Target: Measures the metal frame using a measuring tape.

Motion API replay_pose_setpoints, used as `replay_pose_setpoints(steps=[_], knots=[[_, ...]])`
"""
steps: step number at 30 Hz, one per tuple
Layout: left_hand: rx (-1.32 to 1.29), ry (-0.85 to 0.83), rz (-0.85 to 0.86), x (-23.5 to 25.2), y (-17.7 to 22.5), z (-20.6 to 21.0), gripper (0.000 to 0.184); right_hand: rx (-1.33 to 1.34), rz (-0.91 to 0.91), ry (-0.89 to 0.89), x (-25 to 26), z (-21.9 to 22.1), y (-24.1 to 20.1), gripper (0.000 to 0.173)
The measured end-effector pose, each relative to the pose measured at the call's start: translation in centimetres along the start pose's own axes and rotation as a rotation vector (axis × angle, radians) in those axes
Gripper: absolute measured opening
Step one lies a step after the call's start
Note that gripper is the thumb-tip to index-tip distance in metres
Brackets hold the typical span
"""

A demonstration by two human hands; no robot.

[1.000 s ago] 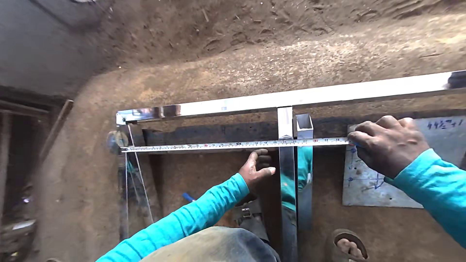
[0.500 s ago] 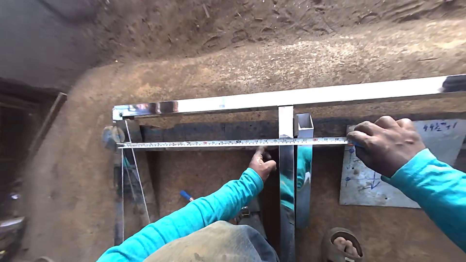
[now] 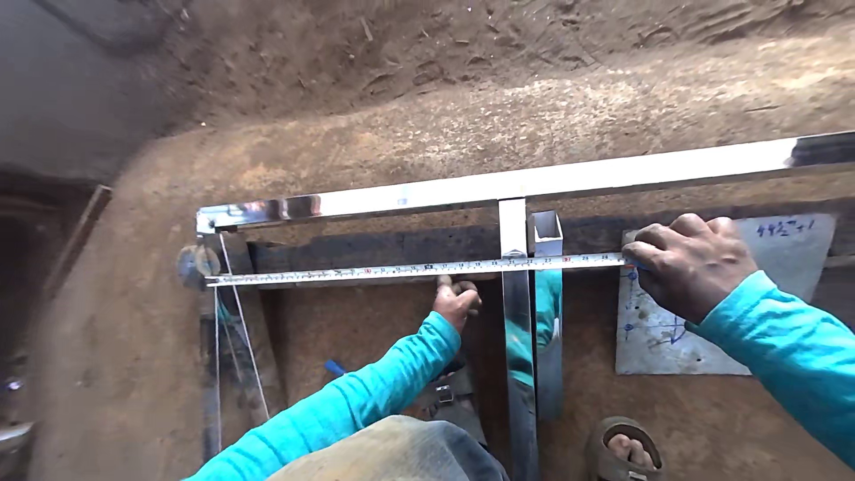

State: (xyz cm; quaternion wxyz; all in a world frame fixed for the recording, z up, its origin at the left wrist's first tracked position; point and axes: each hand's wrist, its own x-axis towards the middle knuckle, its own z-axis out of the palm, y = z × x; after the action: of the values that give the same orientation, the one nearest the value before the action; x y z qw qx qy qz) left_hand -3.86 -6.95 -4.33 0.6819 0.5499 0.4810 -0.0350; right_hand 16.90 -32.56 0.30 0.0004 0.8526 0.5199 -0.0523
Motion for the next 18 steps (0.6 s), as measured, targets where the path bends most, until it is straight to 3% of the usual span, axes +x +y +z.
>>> replay_pose_setpoints(steps=[2, 5, 8, 10, 13, 15, 18], knots=[[-0.122, 0.046, 0.021, -0.2, -0.4, -1.7, 0.027, 0.032, -0.01, 0.027, -0.1, 0.0, -0.2, 0.019], [-0.157, 0.173, -0.014, -0.1, 1.2, -3.2, 0.047, 0.072, 0.015, 0.038, -0.4, -0.2, -0.6, 0.019], [-0.186, 0.214, 0.089, 0.1, 2.3, -4.1, 0.034, 0.1, 0.017, -0.035, -0.6, 0.0, -1.1, 0.025], [-0.164, 0.052, 0.284, -0.7, 2.5, -4.1, 0.038, 0.23, 0.009, -0.128, -0.6, -0.5, -2.2, 0.031], [-0.053, -0.34, 0.536, -1.8, 2.9, -2.7, 0.039, 0.595, 0.011, -0.333, 0.2, -3.3, -5.2, 0.041], [0.016, -0.584, 0.586, -2.5, 3.5, -1.0, 0.047, 0.881, 0.002, -0.299, 0.6, -4.3, -7.3, 0.04], [0.306, -0.667, 0.555, -4.6, 3.4, 0.1, 0.033, 1.27, 0.065, -0.139, 1.1, -5.4, -9.0, 0.044]])
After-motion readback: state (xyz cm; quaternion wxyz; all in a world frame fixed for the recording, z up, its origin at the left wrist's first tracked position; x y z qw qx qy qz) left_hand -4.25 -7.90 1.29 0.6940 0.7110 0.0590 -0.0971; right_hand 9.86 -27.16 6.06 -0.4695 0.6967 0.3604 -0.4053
